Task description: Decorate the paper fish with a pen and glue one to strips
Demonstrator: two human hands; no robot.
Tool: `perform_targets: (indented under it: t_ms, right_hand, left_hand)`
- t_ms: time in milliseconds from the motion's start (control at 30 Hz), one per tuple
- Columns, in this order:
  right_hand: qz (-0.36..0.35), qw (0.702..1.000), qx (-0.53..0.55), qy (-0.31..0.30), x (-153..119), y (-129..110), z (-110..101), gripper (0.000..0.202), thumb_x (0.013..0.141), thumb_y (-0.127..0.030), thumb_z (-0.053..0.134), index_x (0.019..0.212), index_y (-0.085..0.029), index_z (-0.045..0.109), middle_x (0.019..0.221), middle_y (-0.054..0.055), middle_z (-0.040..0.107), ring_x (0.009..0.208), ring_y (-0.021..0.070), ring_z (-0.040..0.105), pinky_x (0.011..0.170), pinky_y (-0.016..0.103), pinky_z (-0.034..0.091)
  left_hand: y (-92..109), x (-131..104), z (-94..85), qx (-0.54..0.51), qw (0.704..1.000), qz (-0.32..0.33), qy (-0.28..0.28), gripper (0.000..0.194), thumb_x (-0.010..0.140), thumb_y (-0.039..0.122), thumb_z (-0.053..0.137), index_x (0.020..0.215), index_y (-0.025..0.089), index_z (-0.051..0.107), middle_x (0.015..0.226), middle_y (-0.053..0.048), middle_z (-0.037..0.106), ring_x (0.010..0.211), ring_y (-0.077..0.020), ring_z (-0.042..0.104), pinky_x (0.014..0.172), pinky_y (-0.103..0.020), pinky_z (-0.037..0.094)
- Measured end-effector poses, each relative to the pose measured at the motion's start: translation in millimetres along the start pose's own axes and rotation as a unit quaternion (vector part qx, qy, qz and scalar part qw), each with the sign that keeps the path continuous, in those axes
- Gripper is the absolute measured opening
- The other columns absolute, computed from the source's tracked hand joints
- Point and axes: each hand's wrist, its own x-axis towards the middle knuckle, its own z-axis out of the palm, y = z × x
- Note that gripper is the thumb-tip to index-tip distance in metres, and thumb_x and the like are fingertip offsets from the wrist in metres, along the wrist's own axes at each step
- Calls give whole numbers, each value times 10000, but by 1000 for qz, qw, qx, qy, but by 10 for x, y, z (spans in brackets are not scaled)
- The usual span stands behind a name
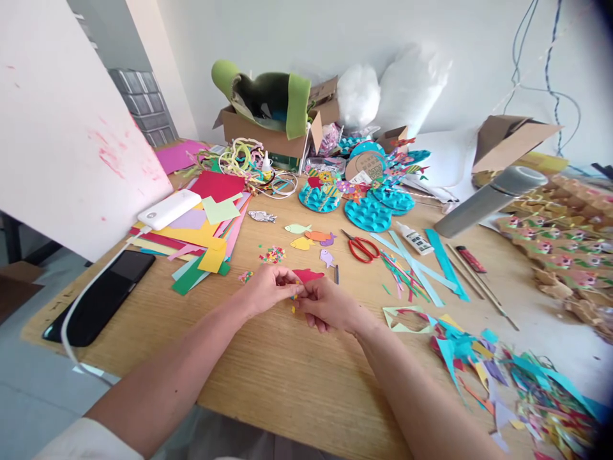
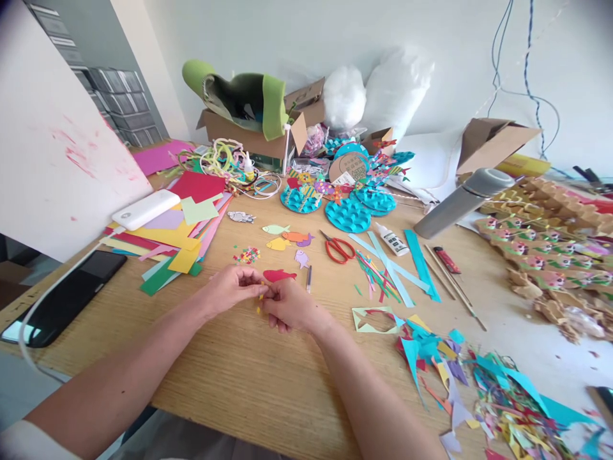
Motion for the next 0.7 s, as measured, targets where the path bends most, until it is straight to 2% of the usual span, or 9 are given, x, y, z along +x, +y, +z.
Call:
perform_targets:
  t_ms: [267,367,433,500,567,633,700]
  right_hand:
    - [18,998,25,50,-65,79,83,174,813,-137,472,653,-205,468,431,-81,529,297,61,445,296,152,302]
    - [3,995,0,98,-76,165,154,176,832,-185,490,662,-215,458,463,-69,535,320,80,475,322,175,308]
    - [-38,986,-64,150,-88,207,189,179,850,-251,537,684,-212,484,512,-52,557,386,98,525,377,195,334]
    - [-89,960,-155,214,-110,227,208,179,833,-338,630,763,-204,533,610,-23,613,502,128,589,463,221,378]
    - [-133,923,-250,260,-133,233,217,288,781,-393,721,909,-192,558,763,15,671,630,165,636,546,251,416]
    - [-177,881,-341,275,-150,241,220,417,774,-391,745,1059,-174,534,916,58,685,711,191,658,581,270,429]
    - [-226,832,-420,284,-157,262,218,405,832,-330,696,1149,-159,510,994,82,672,740,193,659,577,270,420]
  left_hand:
    - [-68,40,46,10,999,16,30,213,754,368,680,752,160,724,719,-27,706,657,-152,595,641,-255,436]
    - [-103,50,88,14,999,21,34,202,755,364,683,737,167,725,709,-26,705,658,-158,597,646,-259,441]
    - [-113,53,103,12,999,21,35,206,754,371,688,734,169,723,709,-25,706,662,-161,601,652,-261,447]
    - [-114,55,97,6,999,18,34,233,753,393,691,733,163,719,710,-30,707,667,-165,608,656,-265,456]
    - [-108,58,71,-4,999,12,34,270,756,422,686,739,155,716,718,-36,710,674,-169,615,660,-268,463]
    - [-99,60,35,-12,999,6,40,296,762,443,675,750,150,715,723,-35,709,675,-166,616,661,-268,464]
    - [-91,59,4,-17,999,1,46,299,761,443,670,756,147,716,719,-29,707,671,-160,612,662,-266,462]
